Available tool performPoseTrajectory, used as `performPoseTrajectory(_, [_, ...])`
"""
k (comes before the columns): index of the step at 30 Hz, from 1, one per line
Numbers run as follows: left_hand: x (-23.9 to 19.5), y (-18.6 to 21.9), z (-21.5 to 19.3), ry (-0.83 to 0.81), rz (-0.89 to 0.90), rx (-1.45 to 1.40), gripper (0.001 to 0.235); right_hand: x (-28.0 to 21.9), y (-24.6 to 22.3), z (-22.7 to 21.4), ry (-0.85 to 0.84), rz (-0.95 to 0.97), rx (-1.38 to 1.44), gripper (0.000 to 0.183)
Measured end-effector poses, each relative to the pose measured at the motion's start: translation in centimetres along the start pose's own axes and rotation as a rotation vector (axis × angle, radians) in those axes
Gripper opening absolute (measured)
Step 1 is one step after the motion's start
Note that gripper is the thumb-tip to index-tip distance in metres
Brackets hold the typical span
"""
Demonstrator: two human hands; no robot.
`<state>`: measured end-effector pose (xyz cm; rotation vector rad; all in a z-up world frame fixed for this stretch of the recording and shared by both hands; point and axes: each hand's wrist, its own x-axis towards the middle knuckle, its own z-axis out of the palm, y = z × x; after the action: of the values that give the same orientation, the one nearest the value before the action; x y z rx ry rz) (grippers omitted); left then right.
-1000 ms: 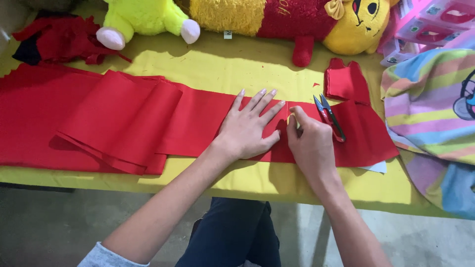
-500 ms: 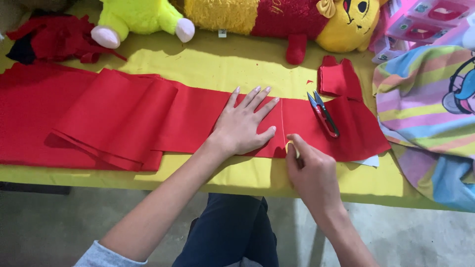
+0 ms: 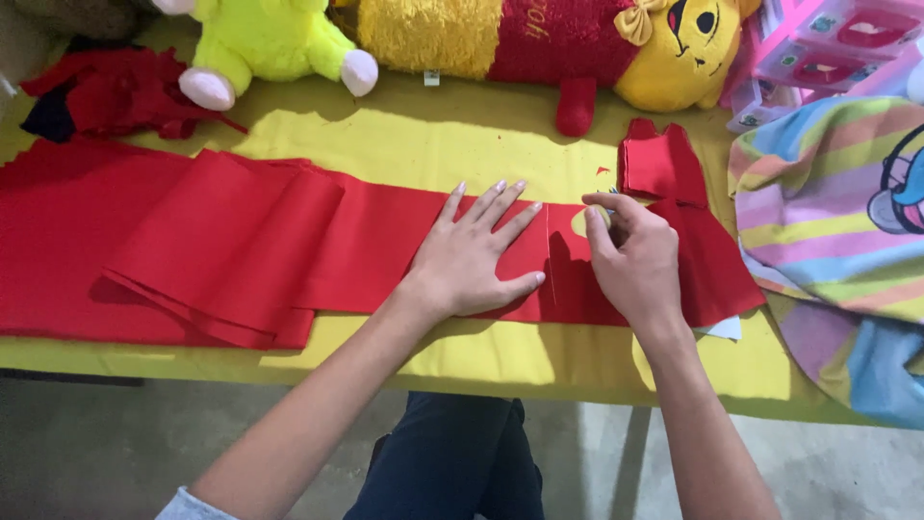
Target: The person uses a rotary cutter to cut a piece of red fabric on a yellow table. They place a white paper template on the fabric, trace the outline, and cut along the edges to create a shaped piece. The person then folds the fabric and continues cutting additional sections.
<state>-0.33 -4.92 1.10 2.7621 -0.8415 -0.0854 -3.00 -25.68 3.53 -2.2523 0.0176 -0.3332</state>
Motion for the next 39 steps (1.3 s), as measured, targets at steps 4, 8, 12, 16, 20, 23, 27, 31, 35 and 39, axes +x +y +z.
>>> performPoseTrajectory(4, [0.2,-0.1,0.2,0.0,-0.008,-0.005,0.087,1.9,0.6,1.3,-0.017,-0.003,-0.042,0.018])
performPoseTrajectory(8, [0.3,-0.3,0.2,-0.008,-0.031,-0.03,0.094,2.6,-1.3,1.4,-0.067,-0.064,-0.097,0.04])
performPoseTrajectory(12, [0.3,0.0,-0.4,-0.049,-0.045,-0.04,0.092,1.5,0.1,0.9,0.168,-0.189,-0.608,0.035])
performPoseTrajectory(16, [0.3,0.0,-0.8,-0.07,-0.044,-0.052,0.092,0.0,4.5,0.8,0.169,-0.149,-0.887,0.036])
performPoseTrajectory(20, [0.3,-0.1,-0.4,-0.03,-0.028,-0.055,0.091,-0.5,5.5,0.3,0.162,-0.145,-0.797,0.023])
performPoseTrajectory(23, [0.2,-0.3,0.0,0.0,-0.02,-0.053,0.091,-0.5,5.5,0.0,0.186,-0.124,-0.685,0.017])
performPoseTrajectory(27, [0.6,-0.7,0.1,0.075,-0.01,-0.11,0.088,-1.6,0.6,-0.9,0.195,-0.003,-0.235,0.02])
performPoseTrajectory(31, [3.7,-1.4,1.2,0.151,-0.024,-0.059,0.065,-1.7,0.2,-0.2,0.191,0.055,-0.074,0.021])
performPoseTrajectory(35, [6.2,-1.4,2.9,0.163,-0.036,-0.073,0.058,-2.0,1.0,0.3,0.199,0.059,-0.116,0.02])
performPoseTrajectory(39, [6.6,-1.4,3.3,0.204,0.003,-0.191,0.041,-1.3,0.6,0.1,0.215,0.042,-0.147,0.034])
